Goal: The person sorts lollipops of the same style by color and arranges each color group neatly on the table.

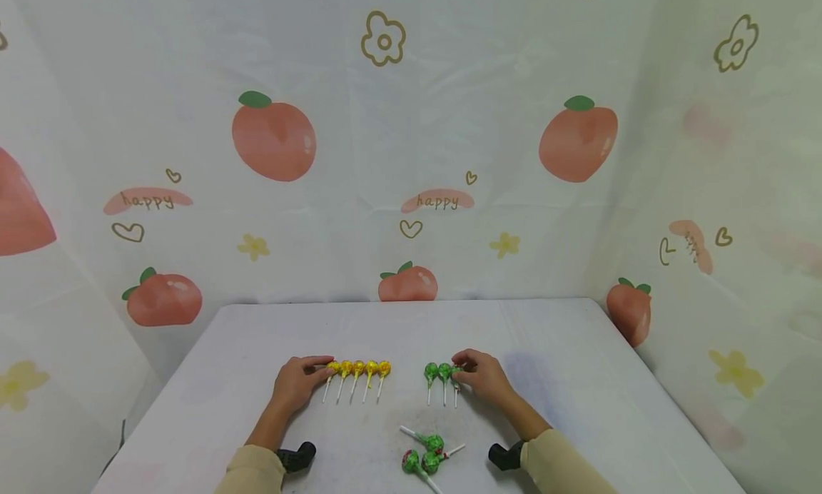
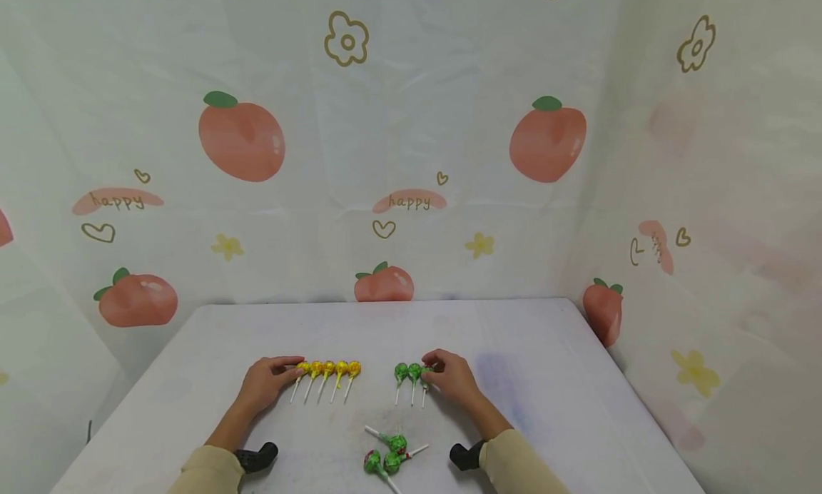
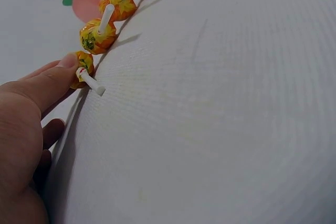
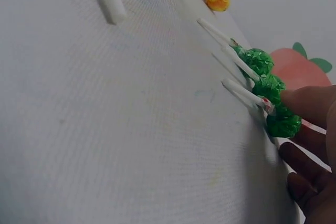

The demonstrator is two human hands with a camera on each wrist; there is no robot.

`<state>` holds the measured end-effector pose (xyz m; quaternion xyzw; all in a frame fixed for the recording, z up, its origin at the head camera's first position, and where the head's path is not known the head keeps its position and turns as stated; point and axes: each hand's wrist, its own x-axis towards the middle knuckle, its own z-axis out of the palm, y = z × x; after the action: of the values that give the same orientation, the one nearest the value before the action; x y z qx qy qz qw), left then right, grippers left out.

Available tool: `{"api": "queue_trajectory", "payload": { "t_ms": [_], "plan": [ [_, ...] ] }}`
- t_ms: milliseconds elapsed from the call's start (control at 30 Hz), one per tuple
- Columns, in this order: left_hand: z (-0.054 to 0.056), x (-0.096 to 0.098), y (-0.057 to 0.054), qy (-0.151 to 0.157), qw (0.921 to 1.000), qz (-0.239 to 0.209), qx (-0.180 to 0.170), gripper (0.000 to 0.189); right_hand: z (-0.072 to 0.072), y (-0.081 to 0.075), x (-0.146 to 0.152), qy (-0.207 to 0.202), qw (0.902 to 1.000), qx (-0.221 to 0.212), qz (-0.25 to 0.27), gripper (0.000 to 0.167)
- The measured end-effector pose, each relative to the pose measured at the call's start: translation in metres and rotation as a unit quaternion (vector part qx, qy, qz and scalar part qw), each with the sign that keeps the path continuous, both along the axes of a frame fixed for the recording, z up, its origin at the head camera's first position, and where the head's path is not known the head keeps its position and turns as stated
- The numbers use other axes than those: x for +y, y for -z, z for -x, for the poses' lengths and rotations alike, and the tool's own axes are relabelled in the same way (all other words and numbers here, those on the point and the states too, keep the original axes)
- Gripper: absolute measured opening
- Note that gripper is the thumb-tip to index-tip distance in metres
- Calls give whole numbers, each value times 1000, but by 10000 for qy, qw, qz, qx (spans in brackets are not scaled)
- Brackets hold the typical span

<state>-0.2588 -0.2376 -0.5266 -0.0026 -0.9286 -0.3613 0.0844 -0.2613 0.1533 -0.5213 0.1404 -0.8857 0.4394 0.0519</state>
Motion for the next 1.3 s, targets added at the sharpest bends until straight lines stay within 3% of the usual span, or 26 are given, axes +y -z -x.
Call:
{"api": "queue_trajectory", "payload": {
  "t_ms": [200, 433, 767, 967, 1133, 1300],
  "plan": [
    [1, 1, 0, -8, 10000, 1, -25, 26, -5, -7, -1, 228, 9995, 120, 154, 20],
    [0, 2, -1, 23, 10000, 20, -1, 26, -14, -26, -7, 408, 9968, 496, 473, 23],
    [-1, 1, -1, 19, 10000, 19, 5, 26, -34, -47, -28, -159, 9887, 785, 1269, 26],
    [-1, 1, -1, 10, 10000, -17, -22, 27, -62, -73, -43, -741, 9868, 575, 1320, 28],
    [-1, 1, -1, 17, 10000, -9, -23, 27, -61, -52, -48, -878, 9890, 132, 1180, 28],
    [-2, 1, -2, 26, 10000, 2, 3, 28, -64, -35, -48, -1329, 9841, -46, 1175, 28]
  ]
}}
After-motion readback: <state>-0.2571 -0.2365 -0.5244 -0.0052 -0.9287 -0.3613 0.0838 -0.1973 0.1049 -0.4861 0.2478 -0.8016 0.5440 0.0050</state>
